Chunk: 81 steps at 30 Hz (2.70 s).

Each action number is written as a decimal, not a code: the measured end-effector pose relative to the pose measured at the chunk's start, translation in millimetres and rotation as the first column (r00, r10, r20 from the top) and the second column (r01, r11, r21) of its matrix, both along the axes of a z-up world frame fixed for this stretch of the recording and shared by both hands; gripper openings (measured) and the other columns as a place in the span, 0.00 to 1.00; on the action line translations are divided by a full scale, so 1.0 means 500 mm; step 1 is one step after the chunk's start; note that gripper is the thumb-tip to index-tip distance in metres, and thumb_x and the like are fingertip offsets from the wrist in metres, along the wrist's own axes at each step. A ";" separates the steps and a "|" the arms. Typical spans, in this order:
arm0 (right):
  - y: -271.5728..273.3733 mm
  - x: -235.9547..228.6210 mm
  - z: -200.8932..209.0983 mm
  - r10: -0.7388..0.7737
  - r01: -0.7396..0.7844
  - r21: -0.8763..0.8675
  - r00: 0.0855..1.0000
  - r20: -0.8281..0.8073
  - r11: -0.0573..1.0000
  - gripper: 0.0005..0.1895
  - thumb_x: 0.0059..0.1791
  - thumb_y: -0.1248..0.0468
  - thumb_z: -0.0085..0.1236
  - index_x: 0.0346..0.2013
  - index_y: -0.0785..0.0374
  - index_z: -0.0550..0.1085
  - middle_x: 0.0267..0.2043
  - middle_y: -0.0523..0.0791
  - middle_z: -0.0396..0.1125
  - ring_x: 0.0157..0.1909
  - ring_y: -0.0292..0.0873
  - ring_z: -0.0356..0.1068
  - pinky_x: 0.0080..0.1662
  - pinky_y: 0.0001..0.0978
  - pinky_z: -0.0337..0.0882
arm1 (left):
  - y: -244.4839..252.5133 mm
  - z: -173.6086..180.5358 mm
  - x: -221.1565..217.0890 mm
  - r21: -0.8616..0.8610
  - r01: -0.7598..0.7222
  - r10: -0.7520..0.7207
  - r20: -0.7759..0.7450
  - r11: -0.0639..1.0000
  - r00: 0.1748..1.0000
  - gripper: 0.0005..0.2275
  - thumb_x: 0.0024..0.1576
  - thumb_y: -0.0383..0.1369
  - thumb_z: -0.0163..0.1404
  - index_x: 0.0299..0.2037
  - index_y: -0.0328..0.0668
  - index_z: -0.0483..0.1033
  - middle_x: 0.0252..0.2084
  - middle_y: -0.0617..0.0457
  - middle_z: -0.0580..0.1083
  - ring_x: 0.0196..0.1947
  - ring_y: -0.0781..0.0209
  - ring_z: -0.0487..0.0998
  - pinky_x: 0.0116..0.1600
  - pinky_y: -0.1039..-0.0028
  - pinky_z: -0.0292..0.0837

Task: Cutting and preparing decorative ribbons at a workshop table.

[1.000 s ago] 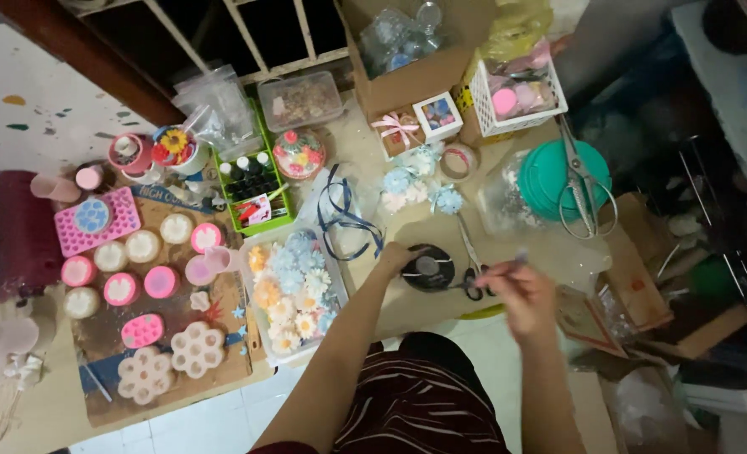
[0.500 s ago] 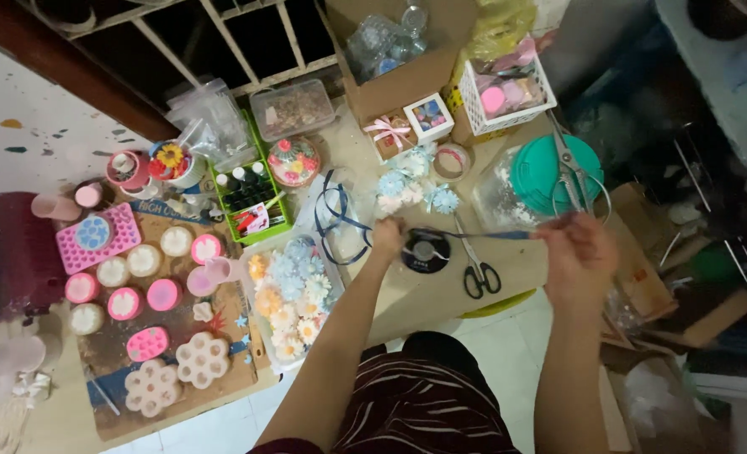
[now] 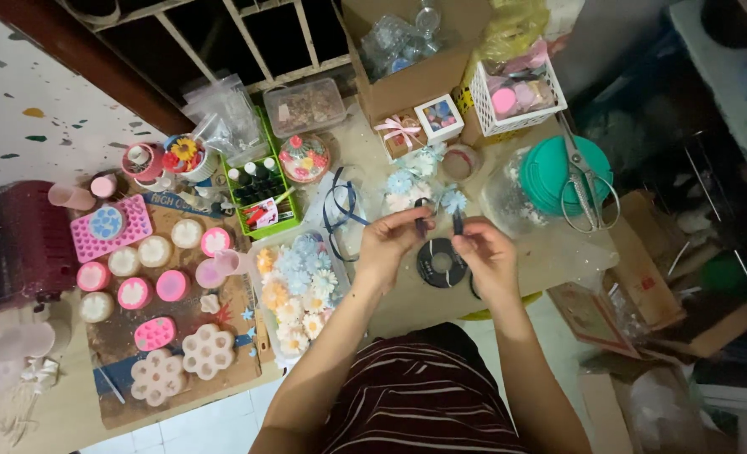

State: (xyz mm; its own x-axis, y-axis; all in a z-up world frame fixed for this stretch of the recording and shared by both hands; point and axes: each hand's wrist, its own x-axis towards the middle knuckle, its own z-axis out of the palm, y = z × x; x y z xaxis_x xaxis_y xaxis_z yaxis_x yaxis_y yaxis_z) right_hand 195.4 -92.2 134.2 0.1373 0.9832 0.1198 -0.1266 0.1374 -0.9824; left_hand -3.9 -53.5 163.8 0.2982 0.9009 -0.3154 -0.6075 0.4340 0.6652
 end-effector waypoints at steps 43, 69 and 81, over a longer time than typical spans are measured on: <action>-0.135 0.067 -0.051 0.059 -0.100 0.096 0.932 0.358 0.990 0.06 0.45 0.71 0.66 0.36 0.67 0.79 0.50 0.47 0.71 0.50 0.38 0.70 0.48 0.28 0.72 | 0.134 0.151 -0.070 0.638 -0.237 0.551 -0.351 0.733 0.757 0.11 0.59 0.20 0.56 0.51 0.33 0.81 0.50 0.48 0.81 0.48 0.65 0.80 0.56 0.74 0.75; -0.072 -0.062 0.035 -0.025 0.022 -0.022 0.990 -0.135 1.000 0.04 0.53 0.73 0.57 0.43 0.70 0.76 0.52 0.46 0.71 0.55 0.37 0.70 0.59 0.29 0.69 | -0.111 0.059 0.084 0.381 -0.230 0.308 -0.158 0.896 0.938 0.24 0.59 0.20 0.53 0.67 0.35 0.66 0.42 0.48 0.79 0.41 0.68 0.78 0.47 0.76 0.75; -0.071 -0.070 0.082 -0.122 0.123 -0.002 0.984 0.129 0.992 0.12 0.49 0.72 0.65 0.45 0.67 0.73 0.41 0.40 0.73 0.36 0.27 0.64 0.40 0.18 0.64 | -0.094 -0.015 0.065 0.405 -0.153 0.254 -0.209 0.902 0.944 0.07 0.62 0.22 0.53 0.48 0.26 0.75 0.42 0.47 0.81 0.43 0.66 0.81 0.51 0.77 0.76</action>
